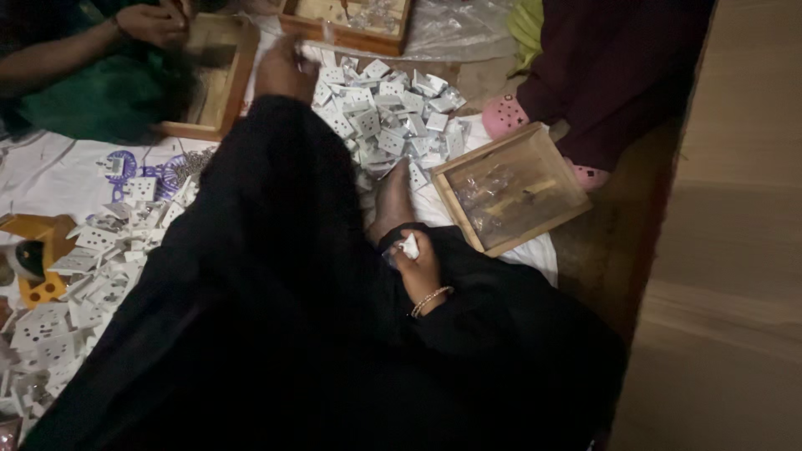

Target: The person sits on the floor and repeatedly picks up small white plastic electrical components, inserts metal pins into them, and places them into a wooden tray. The person handles the components one at a time by hand.

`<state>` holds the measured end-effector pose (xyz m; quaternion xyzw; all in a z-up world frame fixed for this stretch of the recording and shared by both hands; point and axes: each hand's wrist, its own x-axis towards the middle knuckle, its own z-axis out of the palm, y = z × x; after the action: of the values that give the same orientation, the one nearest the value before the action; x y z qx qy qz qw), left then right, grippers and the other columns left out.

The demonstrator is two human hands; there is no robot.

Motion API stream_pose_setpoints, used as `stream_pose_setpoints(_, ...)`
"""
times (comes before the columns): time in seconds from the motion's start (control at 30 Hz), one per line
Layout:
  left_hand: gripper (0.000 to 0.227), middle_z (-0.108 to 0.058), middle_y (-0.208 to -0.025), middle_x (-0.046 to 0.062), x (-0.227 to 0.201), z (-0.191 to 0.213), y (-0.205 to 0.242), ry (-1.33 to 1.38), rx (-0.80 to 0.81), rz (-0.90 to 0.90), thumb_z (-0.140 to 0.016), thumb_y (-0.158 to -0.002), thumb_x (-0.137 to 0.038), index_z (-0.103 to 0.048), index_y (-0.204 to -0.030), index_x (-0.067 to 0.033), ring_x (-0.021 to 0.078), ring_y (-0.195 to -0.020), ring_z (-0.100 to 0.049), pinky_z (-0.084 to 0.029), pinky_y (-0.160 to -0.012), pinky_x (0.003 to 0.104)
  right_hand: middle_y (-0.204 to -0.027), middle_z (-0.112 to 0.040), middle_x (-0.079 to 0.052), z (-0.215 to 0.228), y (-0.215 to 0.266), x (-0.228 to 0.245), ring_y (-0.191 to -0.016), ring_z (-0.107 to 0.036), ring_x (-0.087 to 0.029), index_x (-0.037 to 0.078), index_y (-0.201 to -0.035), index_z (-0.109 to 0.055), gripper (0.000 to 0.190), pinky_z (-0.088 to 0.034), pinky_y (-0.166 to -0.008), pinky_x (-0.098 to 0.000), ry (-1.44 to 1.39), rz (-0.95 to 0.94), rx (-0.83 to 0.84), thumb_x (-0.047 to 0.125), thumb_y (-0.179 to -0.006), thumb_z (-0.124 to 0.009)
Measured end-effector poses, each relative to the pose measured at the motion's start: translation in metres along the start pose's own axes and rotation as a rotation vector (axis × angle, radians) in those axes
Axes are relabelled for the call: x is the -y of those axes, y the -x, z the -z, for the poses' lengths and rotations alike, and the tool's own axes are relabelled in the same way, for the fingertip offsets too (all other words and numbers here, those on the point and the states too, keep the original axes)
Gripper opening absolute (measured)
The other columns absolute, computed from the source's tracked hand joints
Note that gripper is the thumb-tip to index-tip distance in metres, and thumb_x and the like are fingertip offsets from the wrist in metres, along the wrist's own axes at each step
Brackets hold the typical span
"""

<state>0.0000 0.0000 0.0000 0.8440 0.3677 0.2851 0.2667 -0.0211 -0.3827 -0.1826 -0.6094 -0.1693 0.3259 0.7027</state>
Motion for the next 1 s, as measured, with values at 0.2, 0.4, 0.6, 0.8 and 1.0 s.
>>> stream_pose_setpoints(0.2,0.03,-0.077,-0.103,0.009,-0.053,-0.006,0.068,-0.007,0.156,-0.083,-0.075,-0.091,-0.019,-0.074,-0.121,-0.0134,0.0247,-0.087,-0.073,-0.057,-0.084,0.039,-0.096,-0.063,-0.005,0.001,-0.002,0.015,-0.083,-0.06,-0.013,0.003,-0.126,-0.058,0.039,-0.053,-0.075,-0.0281,-0.07,-0.055,-0.091,0.003,-0.089,-0.07)
stream_pose_setpoints(0.4,0.037,-0.08,-0.098,0.011,-0.067,-0.005,0.231,0.435,0.749,-0.246,-0.082,-0.083,-0.035,-0.077,-0.11,-0.0102,0.0257,-0.092,-0.076,-0.059,-0.085,0.038,-0.103,-0.067,-0.001,0.014,-0.009,0.026,-0.089,-0.063,-0.01,0.002,-0.123,-0.057,0.041,-0.053,-0.079,-0.0241,-0.034,0.138,-0.203,-0.001,-0.083,-0.062)
stream_pose_setpoints(0.6,0.045,-0.08,-0.1,0.007,-0.063,0.02,0.254,0.093,1.335,-0.235,-0.081,-0.081,-0.048,-0.079,-0.107,-0.0122,0.0196,-0.096,-0.076,-0.056,-0.086,0.032,-0.094,-0.065,-0.005,0.012,0.002,0.061,-0.08,-0.06,-0.015,0.004,-0.124,-0.059,0.032,-0.046,-0.066,-0.0275,-0.44,-0.158,-0.183,0.012,-0.094,-0.063)
stream_pose_setpoints(0.8,0.057,-0.077,-0.114,0.006,-0.068,0.02,0.256,0.028,1.767,-0.392,-0.077,-0.08,-0.053,-0.074,-0.119,-0.0117,0.0187,-0.111,-0.069,-0.05,-0.096,0.034,-0.102,-0.068,-0.01,0.01,0.013,0.084,-0.089,-0.063,-0.016,0.007,-0.129,-0.054,0.035,-0.05,-0.078,-0.029,-0.361,0.04,-0.175,0.014,-0.096,-0.062)
stream_pose_setpoints(1.0,0.07,-0.076,-0.115,0.009,-0.074,0.013,0.269,-0.189,1.793,-0.405,-0.079,-0.072,-0.064,-0.076,-0.118,-0.0103,0.0228,-0.113,-0.069,-0.052,-0.095,0.036,-0.106,-0.069,-0.011,0.023,0.008,0.086,-0.09,-0.065,-0.018,0.006,-0.131,-0.054,0.035,-0.052,-0.077,-0.0302,-0.561,0.148,-0.217,0.015,-0.098,-0.061)
